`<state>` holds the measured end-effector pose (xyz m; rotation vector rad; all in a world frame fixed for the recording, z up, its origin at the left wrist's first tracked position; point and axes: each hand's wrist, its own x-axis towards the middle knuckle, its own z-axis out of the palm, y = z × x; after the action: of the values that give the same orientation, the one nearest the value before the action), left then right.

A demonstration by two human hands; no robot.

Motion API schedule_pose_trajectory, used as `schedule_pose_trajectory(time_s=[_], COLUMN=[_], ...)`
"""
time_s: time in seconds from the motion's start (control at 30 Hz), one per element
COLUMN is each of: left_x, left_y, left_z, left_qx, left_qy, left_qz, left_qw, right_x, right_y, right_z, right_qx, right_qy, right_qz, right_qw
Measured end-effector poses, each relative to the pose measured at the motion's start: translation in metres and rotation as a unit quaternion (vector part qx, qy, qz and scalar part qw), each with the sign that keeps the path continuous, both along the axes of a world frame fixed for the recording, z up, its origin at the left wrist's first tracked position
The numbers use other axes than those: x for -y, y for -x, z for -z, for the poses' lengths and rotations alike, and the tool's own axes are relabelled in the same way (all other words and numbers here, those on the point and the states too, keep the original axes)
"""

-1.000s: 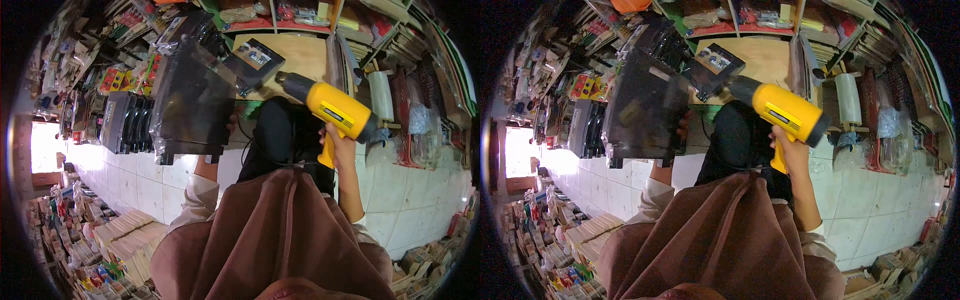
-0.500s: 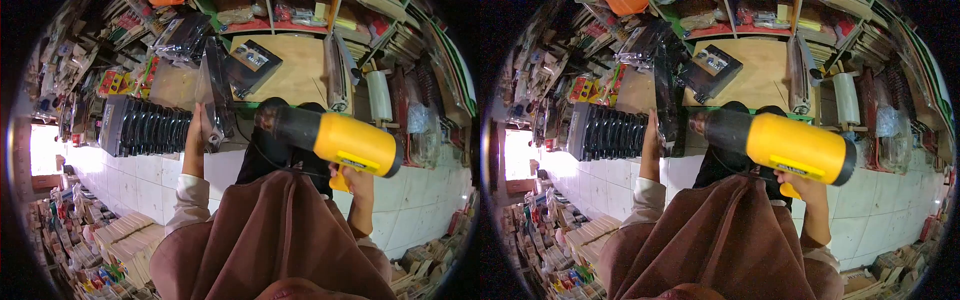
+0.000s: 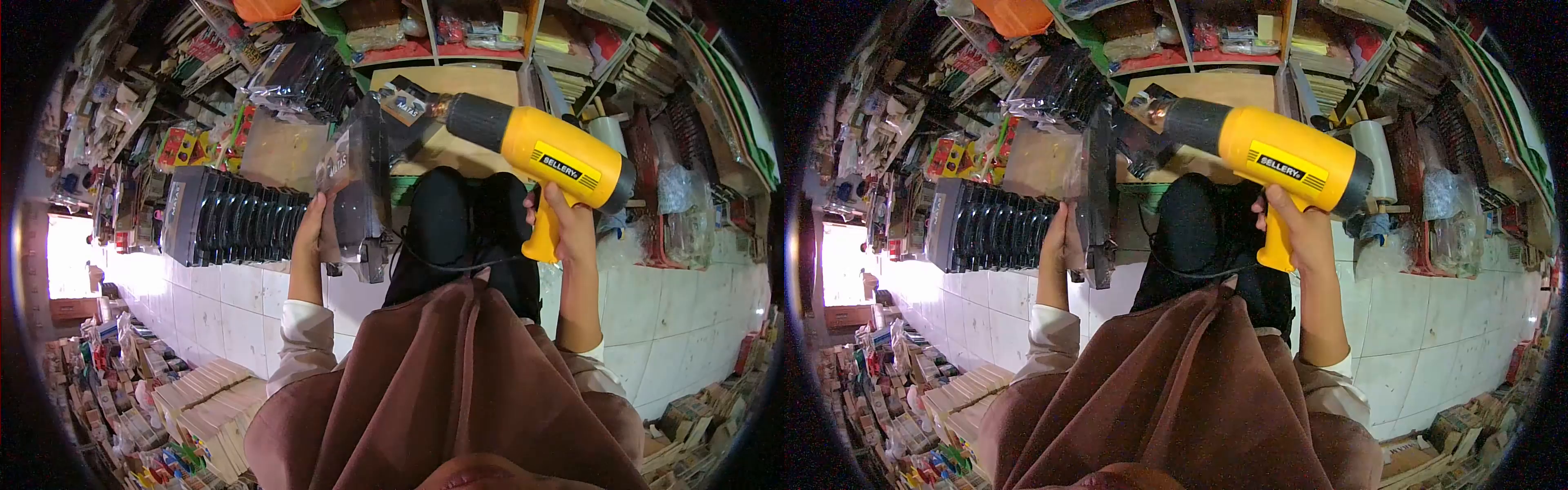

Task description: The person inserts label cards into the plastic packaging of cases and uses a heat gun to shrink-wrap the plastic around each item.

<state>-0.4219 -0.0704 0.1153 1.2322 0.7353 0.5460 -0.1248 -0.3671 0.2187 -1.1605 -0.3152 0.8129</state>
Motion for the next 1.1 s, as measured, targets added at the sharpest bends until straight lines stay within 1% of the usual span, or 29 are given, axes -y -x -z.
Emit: schedule_pose_trajectory(time_s=[0.1, 0.17, 0.2, 0.3, 0.33, 0.4, 0.43, 0.47, 0.5, 0.57, 0.6, 0.63, 0.7, 0.73, 0.8, 0.83, 0.9, 0.93, 1.03, 1.07, 1.1], left_x=[0.003, -0.013, -0.013, 0.003, 0.001, 0.007, 0.013, 0.018, 0.015, 0.006, 0.006, 0.010, 0.023, 0.029, 0.030, 0.029, 0.024, 0.021, 0.000, -0.009, -0.042], left_y=[-0.004, -0.002, -0.002, -0.016, -0.025, -0.044, -0.056, -0.066, -0.069, -0.080, -0.090, -0.096, -0.103, -0.107, -0.109, -0.110, -0.110, -0.109, -0.113, -0.117, -0.121], left_z=[-0.014, 0.001, -0.001, -0.034, -0.035, -0.038, -0.047, -0.060, -0.060, -0.058, -0.065, -0.072, -0.091, -0.098, -0.098, -0.099, -0.094, -0.092, -0.087, -0.091, -0.069], left_qx=[0.000, 0.054, 0.067, 0.076, 0.111, 0.104, 0.101, 0.052, 0.036, 0.004, -0.023, -0.075, -0.179, -0.158, -0.169, -0.175, -0.159, -0.153, -0.083, -0.059, -0.037], left_qy=[0.134, 0.153, 0.149, 0.114, 0.074, -0.013, -0.058, -0.123, -0.174, -0.273, -0.352, -0.403, -0.497, -0.517, -0.544, -0.556, -0.569, -0.574, -0.574, -0.491, -0.454], left_qz=[-0.039, -0.068, -0.077, -0.094, -0.106, -0.156, -0.178, -0.206, -0.204, -0.195, -0.213, -0.209, -0.199, -0.193, -0.186, -0.182, -0.171, -0.166, -0.152, -0.123, -0.098], left_qw=[0.990, 0.984, 0.983, 0.986, 0.985, 0.982, 0.977, 0.969, 0.963, 0.942, 0.911, 0.888, 0.825, 0.819, 0.801, 0.792, 0.789, 0.787, 0.800, 0.860, 0.885], right_x=[0.002, 0.013, 0.017, 0.032, 0.036, 0.038, 0.037, 0.035, 0.034, 0.028, 0.024, 0.019, 0.010, 0.005, -0.004, -0.008, -0.013, -0.011, -0.002, 0.003, 0.008], right_y=[-0.002, -0.006, -0.006, -0.004, -0.002, 0.007, 0.012, 0.017, 0.022, 0.034, 0.036, 0.039, 0.042, 0.042, 0.039, 0.038, 0.034, 0.031, 0.026, 0.025, 0.024], right_z=[0.001, 0.005, 0.005, 0.007, 0.006, 0.004, 0.003, 0.000, 0.000, -0.004, -0.003, -0.008, -0.009, -0.009, -0.011, -0.014, -0.020, -0.018, -0.008, -0.007, -0.004], right_qx=[-0.009, -0.015, -0.013, -0.002, -0.005, 0.021, 0.035, 0.030, 0.027, 0.061, 0.080, 0.111, 0.129, 0.135, 0.144, 0.124, 0.082, 0.084, 0.044, 0.052, 0.048], right_qy=[-0.004, 0.007, 0.010, -0.012, -0.015, -0.022, -0.029, -0.023, -0.032, 0.018, 0.018, 0.031, 0.009, 0.013, 0.023, 0.015, 0.001, 0.004, -0.044, -0.054, -0.044], right_qz=[0.048, 0.074, 0.092, 0.082, 0.074, 0.053, 0.044, 0.029, 0.015, -0.011, -0.024, -0.041, -0.037, -0.021, 0.011, 0.034, 0.079, 0.078, 0.077, 0.073, 0.083], right_qw=[0.999, 0.997, 0.996, 0.997, 0.997, 0.998, 0.998, 0.999, 0.999, 0.998, 0.996, 0.993, 0.991, 0.991, 0.989, 0.992, 0.993, 0.993, 0.995, 0.994, 0.994])
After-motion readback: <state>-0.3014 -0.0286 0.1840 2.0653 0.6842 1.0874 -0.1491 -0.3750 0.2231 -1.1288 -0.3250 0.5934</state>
